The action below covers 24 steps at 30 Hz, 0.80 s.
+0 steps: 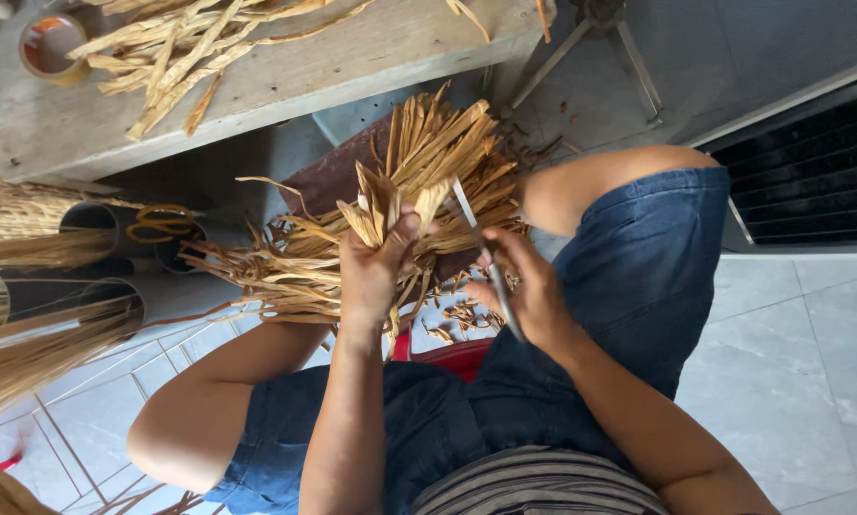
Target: The person sits on a low stool with a bundle of dried palm-like leaves across their lap. They sort through the bundle, pull out individual leaves, and use scissors to trim off the hard stem ends and damaged parts, letting the cut pieces fall, and place trimmed leaves on the table.
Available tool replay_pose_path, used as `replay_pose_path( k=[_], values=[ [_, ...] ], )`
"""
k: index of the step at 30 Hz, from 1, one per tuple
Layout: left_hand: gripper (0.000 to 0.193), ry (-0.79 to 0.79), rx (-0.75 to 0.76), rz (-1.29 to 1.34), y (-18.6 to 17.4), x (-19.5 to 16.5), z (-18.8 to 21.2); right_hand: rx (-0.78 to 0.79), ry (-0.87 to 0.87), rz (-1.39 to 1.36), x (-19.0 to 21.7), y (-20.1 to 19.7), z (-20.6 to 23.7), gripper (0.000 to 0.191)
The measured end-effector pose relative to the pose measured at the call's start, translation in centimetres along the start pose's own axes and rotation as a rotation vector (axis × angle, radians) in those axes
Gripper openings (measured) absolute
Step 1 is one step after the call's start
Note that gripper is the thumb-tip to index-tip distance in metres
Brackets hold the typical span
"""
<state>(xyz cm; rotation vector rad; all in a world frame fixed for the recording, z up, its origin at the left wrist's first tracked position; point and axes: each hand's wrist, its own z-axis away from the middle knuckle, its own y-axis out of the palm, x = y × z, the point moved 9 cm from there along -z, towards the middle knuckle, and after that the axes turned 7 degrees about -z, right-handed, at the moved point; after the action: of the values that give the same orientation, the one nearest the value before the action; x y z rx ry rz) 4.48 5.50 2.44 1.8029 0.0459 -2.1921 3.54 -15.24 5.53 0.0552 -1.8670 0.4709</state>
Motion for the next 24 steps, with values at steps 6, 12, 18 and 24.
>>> replay_pose_path(
  k=[6,12,18,24],
  values=[
    [0.022,0.238,0.014,-0.114,0.7,-4.0,3.0,0.019,0.063,-0.108,0.5,1.4,-0.1,0.067],
    [0.031,0.533,-0.273,-0.661,0.7,-7.3,4.9,0.026,0.084,-0.067,1.2,1.8,0.0,0.065],
    [0.021,0.321,-0.122,-0.137,0.7,-4.5,4.2,0.058,0.064,-0.058,2.5,1.7,-0.4,0.075],
    [0.019,0.180,-0.020,0.065,1.9,-3.2,4.5,0.059,-0.031,-0.001,4.2,2.0,-0.8,0.077]
  ],
)
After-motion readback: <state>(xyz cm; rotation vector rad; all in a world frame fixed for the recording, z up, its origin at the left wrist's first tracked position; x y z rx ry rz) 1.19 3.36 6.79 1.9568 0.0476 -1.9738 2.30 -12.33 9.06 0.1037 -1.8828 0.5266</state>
